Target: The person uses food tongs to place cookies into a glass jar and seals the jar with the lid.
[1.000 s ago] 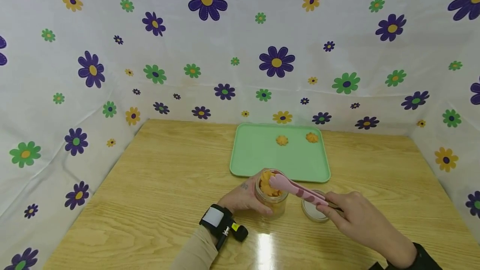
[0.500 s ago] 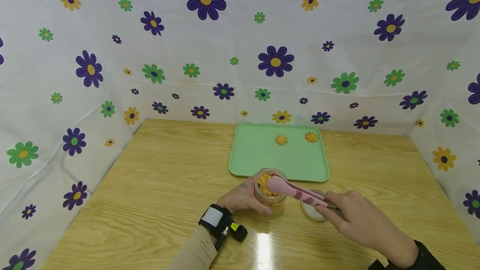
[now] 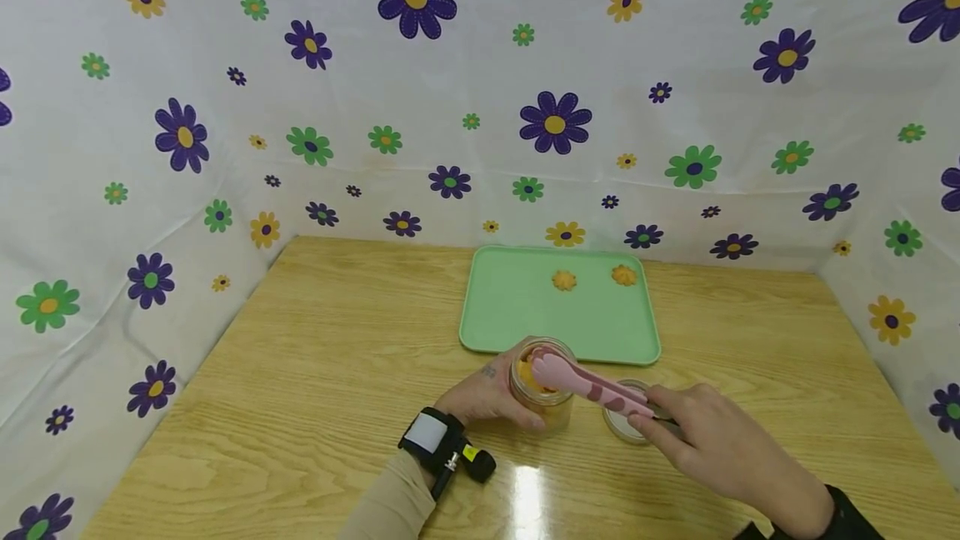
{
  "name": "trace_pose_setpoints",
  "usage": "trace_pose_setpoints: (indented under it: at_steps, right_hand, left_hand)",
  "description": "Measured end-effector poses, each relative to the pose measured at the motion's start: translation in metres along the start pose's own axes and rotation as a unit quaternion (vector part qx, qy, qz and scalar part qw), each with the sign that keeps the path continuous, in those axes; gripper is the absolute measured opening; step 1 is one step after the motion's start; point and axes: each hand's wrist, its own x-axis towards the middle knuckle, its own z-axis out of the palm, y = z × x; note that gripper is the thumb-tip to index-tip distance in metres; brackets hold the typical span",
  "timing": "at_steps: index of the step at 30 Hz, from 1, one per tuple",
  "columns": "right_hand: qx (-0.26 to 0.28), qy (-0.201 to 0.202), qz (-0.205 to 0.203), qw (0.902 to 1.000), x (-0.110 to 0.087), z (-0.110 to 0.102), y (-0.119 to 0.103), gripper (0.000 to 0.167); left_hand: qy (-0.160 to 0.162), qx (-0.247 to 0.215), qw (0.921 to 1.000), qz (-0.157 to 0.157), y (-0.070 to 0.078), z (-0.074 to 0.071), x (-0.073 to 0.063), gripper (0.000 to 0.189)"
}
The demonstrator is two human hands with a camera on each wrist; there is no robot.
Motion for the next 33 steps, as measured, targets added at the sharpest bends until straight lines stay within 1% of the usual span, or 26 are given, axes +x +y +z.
trace_pose_setpoints:
  at_steps: [5, 12, 16, 20, 22, 24, 27, 29, 33]
  right_hand:
    - [-0.005, 0.005, 0.006, 1.0, 0.0, 0.001, -0.001, 0.021]
    - [-0.014, 0.034, 0.026, 0.999, 0.002, 0.003, 0.0, 0.018]
    - [-0.015, 0.045, 0.017, 0.9987, 0.004, 0.004, 0.002, 0.017]
    - [0.007, 0.059, 0.008, 0.9982, 0.007, 0.003, 0.006, 0.01]
    - [0.021, 0.07, 0.006, 0.9973, 0.009, 0.001, 0.01, 0.012]
    - [0.029, 0.085, 0.003, 0.996, 0.012, 0.0, 0.016, 0.015]
    - [0.023, 0.11, 0.004, 0.9937, 0.016, -0.002, 0.027, 0.018]
    - [0.016, 0.126, 0.004, 0.9919, 0.018, -0.003, 0.035, 0.021]
    - [-0.001, 0.145, 0.018, 0.9893, 0.022, -0.004, 0.053, 0.026]
  left_hand:
    - [0.0, 0.009, 0.9999, 0.006, 0.0, -0.001, 0.0, 0.095]
    - [0.007, 0.02, 0.9997, -0.01, 0.0, -0.001, -0.002, 0.099]
    - [0.008, 0.023, 0.9996, -0.016, 0.001, 0.0, -0.002, 0.096]
    - [0.014, 0.03, 0.9992, -0.025, 0.003, 0.001, -0.001, 0.097]
    - [0.02, 0.036, 0.9987, -0.029, 0.003, 0.001, -0.001, 0.099]
    - [0.02, 0.033, 0.9989, -0.027, 0.002, 0.001, -0.001, 0.099]
    - [0.017, 0.035, 0.9991, -0.019, 0.001, 0.001, 0.0, 0.097]
    - [0.009, 0.034, 0.9993, -0.009, 0.001, 0.001, 0.002, 0.095]
    - [0.007, 0.053, 0.9986, 0.002, 0.001, -0.001, 0.003, 0.095]
